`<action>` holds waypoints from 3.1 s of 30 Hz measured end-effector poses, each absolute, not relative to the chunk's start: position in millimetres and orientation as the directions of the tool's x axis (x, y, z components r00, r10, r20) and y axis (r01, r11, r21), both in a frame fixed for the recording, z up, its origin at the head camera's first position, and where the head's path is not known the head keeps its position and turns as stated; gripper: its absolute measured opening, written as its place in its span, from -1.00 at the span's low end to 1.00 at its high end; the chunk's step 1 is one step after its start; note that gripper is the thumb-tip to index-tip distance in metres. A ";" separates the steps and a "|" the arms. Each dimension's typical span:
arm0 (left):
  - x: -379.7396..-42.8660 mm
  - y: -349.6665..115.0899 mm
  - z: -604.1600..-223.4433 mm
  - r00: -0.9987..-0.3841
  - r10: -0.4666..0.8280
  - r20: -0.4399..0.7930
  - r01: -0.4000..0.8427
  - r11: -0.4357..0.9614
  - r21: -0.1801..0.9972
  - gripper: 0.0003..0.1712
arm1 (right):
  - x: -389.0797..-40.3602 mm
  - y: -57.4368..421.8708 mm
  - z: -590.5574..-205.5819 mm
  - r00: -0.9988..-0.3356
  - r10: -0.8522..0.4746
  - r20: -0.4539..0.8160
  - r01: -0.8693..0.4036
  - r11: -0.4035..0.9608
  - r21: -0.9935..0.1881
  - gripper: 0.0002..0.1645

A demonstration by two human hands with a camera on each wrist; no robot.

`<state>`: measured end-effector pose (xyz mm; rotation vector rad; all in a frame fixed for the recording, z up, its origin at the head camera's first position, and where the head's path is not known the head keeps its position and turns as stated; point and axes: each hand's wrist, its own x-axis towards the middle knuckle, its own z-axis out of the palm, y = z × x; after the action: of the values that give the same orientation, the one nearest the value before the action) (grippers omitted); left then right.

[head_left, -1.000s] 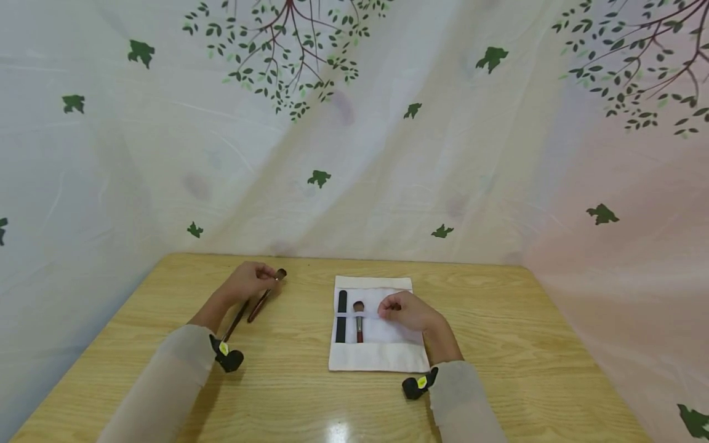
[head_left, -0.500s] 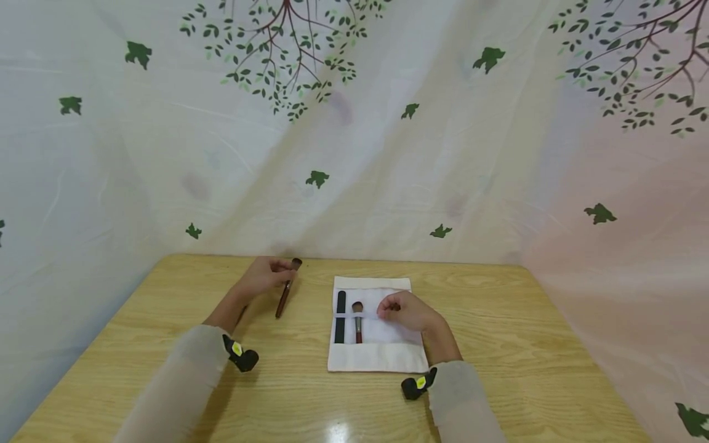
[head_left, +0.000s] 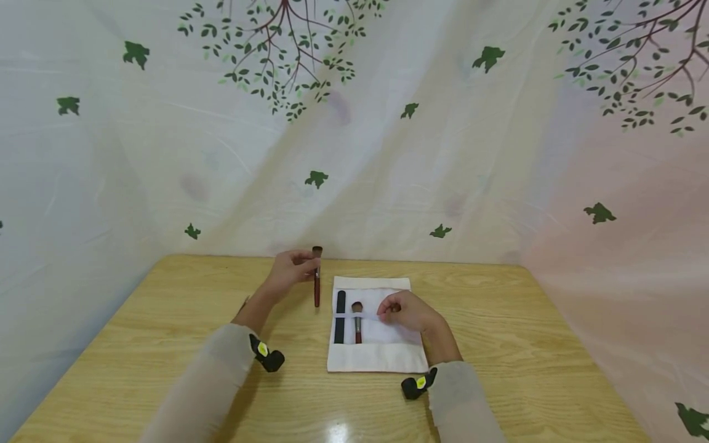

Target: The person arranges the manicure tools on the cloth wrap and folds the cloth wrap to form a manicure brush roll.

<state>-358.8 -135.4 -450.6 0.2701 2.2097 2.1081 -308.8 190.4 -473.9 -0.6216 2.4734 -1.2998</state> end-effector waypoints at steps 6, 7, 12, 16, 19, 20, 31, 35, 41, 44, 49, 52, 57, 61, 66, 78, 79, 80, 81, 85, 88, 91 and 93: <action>-358.8 -104.7 -451.6 -0.981 0.183 0.065 0.056 -0.050 0.997 -0.61 | -308.5 189.6 -473.9 -0.871 -0.490 -0.044 -0.246 0.512 -0.823 -0.93; -358.9 -100.0 -452.4 -0.980 0.187 0.064 0.054 -0.056 0.997 -0.61 | -308.7 189.6 -474.2 -0.870 -0.490 -0.045 -0.245 0.511 -0.824 -0.93; -357.7 -76.7 -454.7 -0.976 0.208 0.069 0.051 -0.093 0.994 -0.64 | -309.4 190.2 -476.2 -0.870 -0.491 -0.045 -0.243 0.508 -0.826 -0.93; -355.6 -61.2 -455.4 -0.975 0.207 0.082 0.054 -0.139 0.989 -0.68 | -309.5 190.6 -475.5 -0.865 -0.501 -0.028 -0.264 0.502 -0.824 -0.95; -354.7 -51.5 -458.1 -0.976 0.204 0.080 0.048 -0.154 0.987 -0.72 | -309.4 190.5 -473.9 -0.855 -0.519 -0.009 -0.291 0.493 -0.820 -0.95; -354.5 -48.4 -459.4 -0.975 0.207 0.076 0.044 -0.156 0.987 -0.72 | -309.3 190.6 -473.4 -0.851 -0.525 -0.004 -0.299 0.490 -0.819 -0.95; -355.3 -27.7 -471.3 -0.970 0.235 0.059 0.034 -0.109 0.993 -0.73 | -309.2 191.7 -473.0 -0.842 -0.539 0.011 -0.322 0.485 -0.813 -0.89; -357.0 -26.4 -473.1 -0.970 0.235 0.061 0.050 -0.051 0.997 -0.75 | -310.0 191.1 -474.5 -0.844 -0.537 0.015 -0.319 0.477 -0.819 -0.90; -357.7 -27.1 -475.9 -0.959 0.283 0.017 0.035 0.059 0.998 -0.78 | -303.0 186.6 -465.7 -0.852 -0.524 0.001 -0.298 0.483 -0.823 -0.92; -357.0 -27.1 -475.4 -0.949 0.315 -0.006 0.026 0.098 0.995 -0.73 | -294.0 183.3 -452.4 -0.849 -0.528 0.002 -0.301 0.480 -0.824 -0.92; -356.8 -26.0 -475.9 -0.939 0.344 -0.002 0.027 0.081 0.996 -0.43 | -304.2 188.4 -466.7 -0.842 -0.540 0.006 -0.315 0.482 -0.817 -0.89; -357.3 -25.9 -477.9 -0.933 0.359 0.012 0.048 0.089 0.995 -0.40 | -311.4 191.4 -476.0 -0.840 -0.542 0.001 -0.314 0.485 -0.816 -0.88; -357.4 -26.1 -479.1 -0.926 0.378 0.005 0.057 0.126 0.990 -0.46 | -310.8 191.7 -475.0 -0.838 -0.546 0.018 -0.322 0.467 -0.824 -0.90; -358.5 -26.6 -479.4 -0.918 0.397 -0.008 0.081 0.206 0.975 -0.47 | -311.2 191.6 -475.4 -0.838 -0.546 0.026 -0.329 0.465 -0.822 -0.90; -361.6 -27.1 -481.6 -0.887 0.461 0.020 0.192 0.331 0.924 -0.46 | -312.0 192.0 -476.2 -0.841 -0.541 0.019 -0.324 0.474 -0.818 -0.89; -359.4 -29.9 -479.4 -0.868 0.496 -0.002 0.197 0.348 0.917 -0.40 | -313.8 192.1 -475.2 -0.845 -0.535 -0.010 -0.292 0.476 -0.830 -0.89; -359.1 -29.6 -479.3 -0.868 0.497 0.002 0.206 0.356 0.911 -0.44 | -313.7 192.2 -475.0 -0.844 -0.536 -0.011 -0.292 0.477 -0.829 -0.89; -359.0 -29.4 -479.3 -0.868 0.496 0.007 0.214 0.362 0.907 -0.48 | -313.6 192.3 -474.9 -0.845 -0.535 -0.013 -0.289 0.477 -0.830 -0.90; -358.9 -29.1 -479.3 -0.869 0.495 0.015 0.226 0.371 0.901 -0.50 | -313.7 192.4 -475.1 -0.845 -0.535 -0.013 -0.289 0.477 -0.830 -0.90; -358.0 -28.6 -479.1 -0.869 0.494 0.038 0.268 0.404 0.875 -0.55 | -313.5 192.3 -475.8 -0.846 -0.533 -0.012 -0.285 0.472 -0.835 -0.92; -357.4 -28.6 -479.4 -0.861 0.507 0.039 0.284 0.416 0.864 -0.57 | -312.0 191.4 -474.8 -0.846 -0.534 -0.001 -0.296 0.470 -0.832 -0.92; -355.8 -28.5 -478.4 -0.849 0.528 0.035 0.292 0.412 0.863 -0.58 | -308.3 189.6 -470.8 -0.845 -0.535 0.004 -0.300 0.468 -0.831 -0.91; -355.0 -28.7 -477.4 -0.841 0.539 0.042 0.308 0.414 0.857 -0.60 | -303.2 187.4 -463.7 -0.842 -0.540 0.003 -0.298 0.460 -0.836 -0.91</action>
<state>-355.0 -28.7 -477.4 0.7426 2.4303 1.3957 -303.2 187.4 -463.7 -0.7203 2.4490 -1.3245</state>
